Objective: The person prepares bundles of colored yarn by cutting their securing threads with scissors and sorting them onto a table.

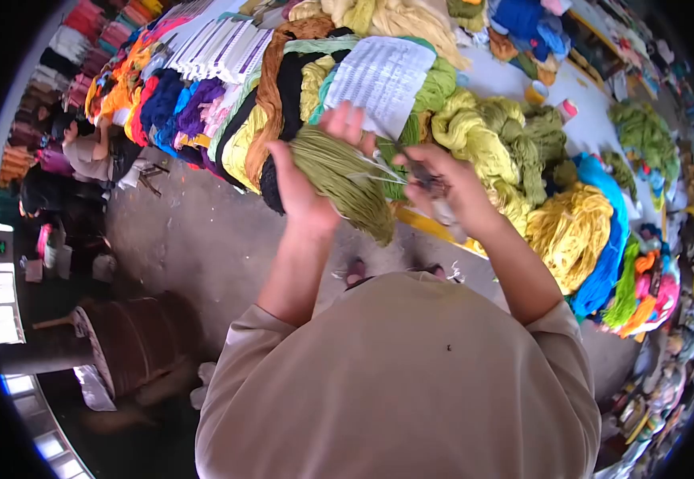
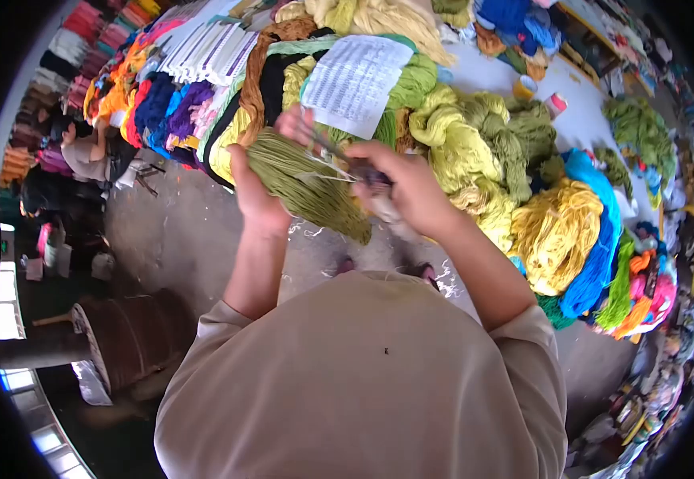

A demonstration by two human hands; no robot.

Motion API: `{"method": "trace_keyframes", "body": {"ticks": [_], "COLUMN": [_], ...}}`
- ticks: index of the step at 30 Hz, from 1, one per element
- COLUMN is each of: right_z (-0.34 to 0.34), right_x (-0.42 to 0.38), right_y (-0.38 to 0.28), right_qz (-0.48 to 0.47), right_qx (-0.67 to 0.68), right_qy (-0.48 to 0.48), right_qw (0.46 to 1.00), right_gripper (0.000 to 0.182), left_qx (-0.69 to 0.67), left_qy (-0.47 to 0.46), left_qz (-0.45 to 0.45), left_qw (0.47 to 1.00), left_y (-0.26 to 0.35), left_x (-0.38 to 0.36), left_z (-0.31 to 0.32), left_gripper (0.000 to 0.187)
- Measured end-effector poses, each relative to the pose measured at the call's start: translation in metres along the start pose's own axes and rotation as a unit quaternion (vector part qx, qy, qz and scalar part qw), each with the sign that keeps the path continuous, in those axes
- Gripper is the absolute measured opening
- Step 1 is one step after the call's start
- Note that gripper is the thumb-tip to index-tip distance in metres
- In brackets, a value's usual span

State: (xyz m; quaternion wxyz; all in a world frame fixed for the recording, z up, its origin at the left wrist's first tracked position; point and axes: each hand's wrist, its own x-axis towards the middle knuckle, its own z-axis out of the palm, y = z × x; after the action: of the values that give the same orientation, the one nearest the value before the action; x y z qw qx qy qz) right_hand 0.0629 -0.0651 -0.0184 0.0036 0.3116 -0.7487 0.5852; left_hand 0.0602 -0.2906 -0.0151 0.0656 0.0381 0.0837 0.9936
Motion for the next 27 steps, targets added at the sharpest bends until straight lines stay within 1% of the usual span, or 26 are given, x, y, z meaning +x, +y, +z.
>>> {"method": "trace_keyframes", "body": {"ticks": [1,2,3,4,5,6,8,9,11,12,14,16,18,19,21,22,24,26,27], "right_z": [-0.007,-0.013,-0.016,-0.018,-0.018,-0.015,-0.001,0.007,0.026,0.042,0.083,0.098,0.111,0.115,0.105,0.100,0.076,0.053,0.043], "right_x": [-0.014,-0.028,-0.043,-0.059,-0.074,-0.084,-0.100,-0.099,-0.079,-0.065,-0.037,-0.006,0.001,-0.001,-0.020,-0.035,-0.061,-0.093,-0.115], "right_y": [0.006,0.012,0.027,0.039,0.048,0.057,0.077,0.079,0.073,0.075,0.081,0.051,0.049,0.056,0.068,0.076,0.088,0.087,0.100], "right_qz": [0.026,0.050,0.087,0.148,0.207,0.223,0.225,0.269,0.272,0.224,0.248,0.314,0.310,0.324,0.270,0.258,0.288,0.287,0.331], "right_qx": [0.038,0.079,0.053,0.041,0.028,-0.174,-0.145,-0.068,0.125,0.086,0.149,0.274,0.326,0.295,0.155,0.091,-0.006,-0.133,-0.162], "right_qy": [0.006,0.011,0.008,0.015,0.020,0.043,0.109,0.104,0.097,0.083,0.072,-0.004,-0.019,-0.010,0.029,0.062,0.072,0.045,0.016], "right_qw": [0.999,0.996,0.995,0.988,0.978,0.958,0.958,0.955,0.949,0.967,0.955,0.909,0.893,0.899,0.950,0.960,0.955,0.948,0.929], "right_gripper": [0.049,0.048,0.045,0.042,0.040,0.033,0.032,0.035,0.037,0.041,0.044,0.040,0.036,0.037,0.037,0.036,0.036,0.032,0.034], "left_qx": [-0.037,-0.004,0.033,0.029,-0.003,-0.036,-0.062,-0.066,-0.051,-0.054,-0.044,-0.048,-0.039,-0.033,-0.013,-0.004,0.004,0.029,0.028], "left_qy": [-0.001,0.005,0.012,0.025,-0.012,-0.050,-0.069,-0.081,-0.088,-0.085,-0.087,-0.074,-0.070,-0.062,-0.068,-0.078,-0.080,-0.101,-0.106], "left_qz": [0.007,0.014,0.018,0.019,0.006,-0.006,-0.027,-0.036,-0.042,-0.051,-0.079,-0.095,-0.086,-0.079,-0.080,-0.085,-0.073,-0.071,-0.080], "left_qw": [0.999,1.000,0.999,0.999,1.000,0.998,0.995,0.994,0.994,0.994,0.992,0.992,0.993,0.994,0.994,0.993,0.994,0.992,0.991], "left_y": [0.006,0.008,0.009,0.009,0.014,0.022,0.036,0.042,0.050,0.052,0.054,0.060,0.062,0.065,0.082,0.091,0.101,0.114,0.121], "left_x": [0.001,0.000,-0.001,0.000,-0.001,-0.002,-0.006,-0.008,-0.012,-0.014,-0.014,-0.015,-0.018,-0.020,-0.023,-0.024,-0.029,-0.029,-0.029], "left_z": [0.003,0.011,0.020,0.028,0.029,0.032,0.052,0.060,0.069,0.075,0.082,0.083,0.087,0.088,0.087,0.086,0.088,0.083,0.083], "left_gripper": [0.098,0.097,0.097,0.098,0.097,0.097,0.096,0.095,0.096,0.097,0.099,0.102,0.102,0.103,0.101,0.101,0.103,0.104,0.105]}}
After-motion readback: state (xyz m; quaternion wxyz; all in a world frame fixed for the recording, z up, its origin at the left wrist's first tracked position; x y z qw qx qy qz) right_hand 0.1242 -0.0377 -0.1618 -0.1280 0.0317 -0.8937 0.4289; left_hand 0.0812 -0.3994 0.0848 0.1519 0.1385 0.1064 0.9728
